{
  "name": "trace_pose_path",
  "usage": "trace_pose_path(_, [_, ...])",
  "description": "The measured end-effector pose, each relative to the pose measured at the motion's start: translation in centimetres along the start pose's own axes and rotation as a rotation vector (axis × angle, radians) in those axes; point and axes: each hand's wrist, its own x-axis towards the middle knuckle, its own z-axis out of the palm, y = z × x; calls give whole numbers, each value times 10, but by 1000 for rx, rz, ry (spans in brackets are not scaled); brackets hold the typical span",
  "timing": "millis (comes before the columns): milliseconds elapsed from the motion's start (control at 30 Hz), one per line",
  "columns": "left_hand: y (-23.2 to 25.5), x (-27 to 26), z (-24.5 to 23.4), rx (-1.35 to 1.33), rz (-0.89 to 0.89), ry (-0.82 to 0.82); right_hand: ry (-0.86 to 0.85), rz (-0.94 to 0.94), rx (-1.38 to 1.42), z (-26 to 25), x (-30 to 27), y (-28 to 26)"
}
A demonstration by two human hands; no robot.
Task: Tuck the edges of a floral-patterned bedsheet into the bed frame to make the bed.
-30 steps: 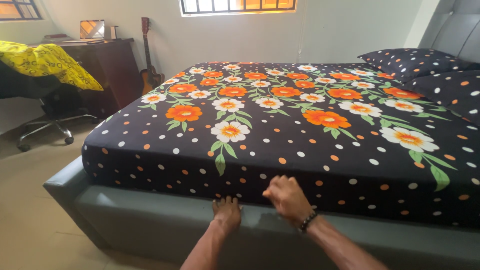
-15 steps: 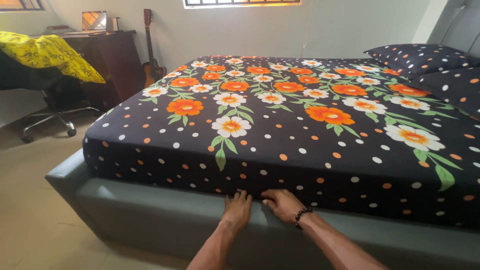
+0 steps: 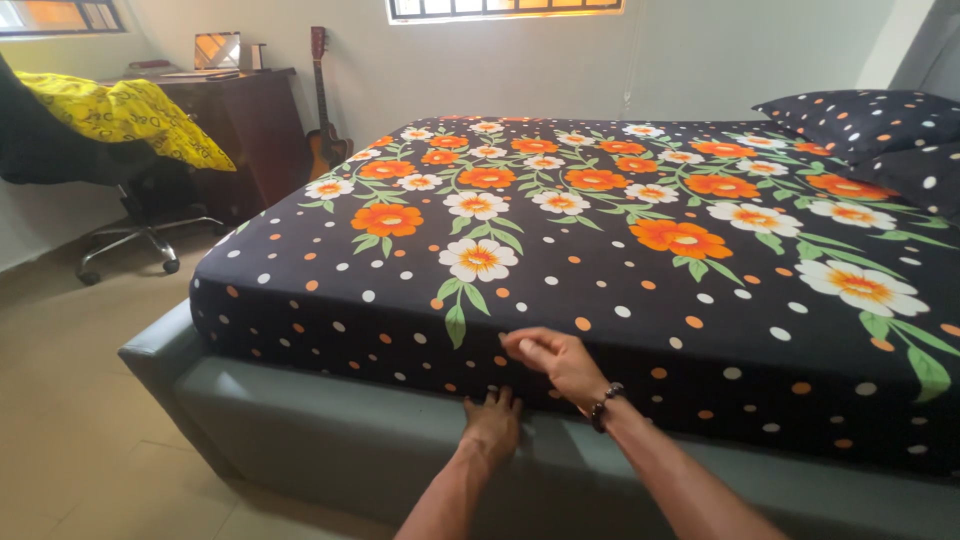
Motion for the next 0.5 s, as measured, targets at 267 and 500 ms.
trace_pose_path(267, [-1, 5, 5, -13, 3, 12, 85, 26, -305, -9, -15, 13])
trace_pose_path(500, [0, -4, 2, 23, 30, 32, -32, 221, -795, -27, -11, 58])
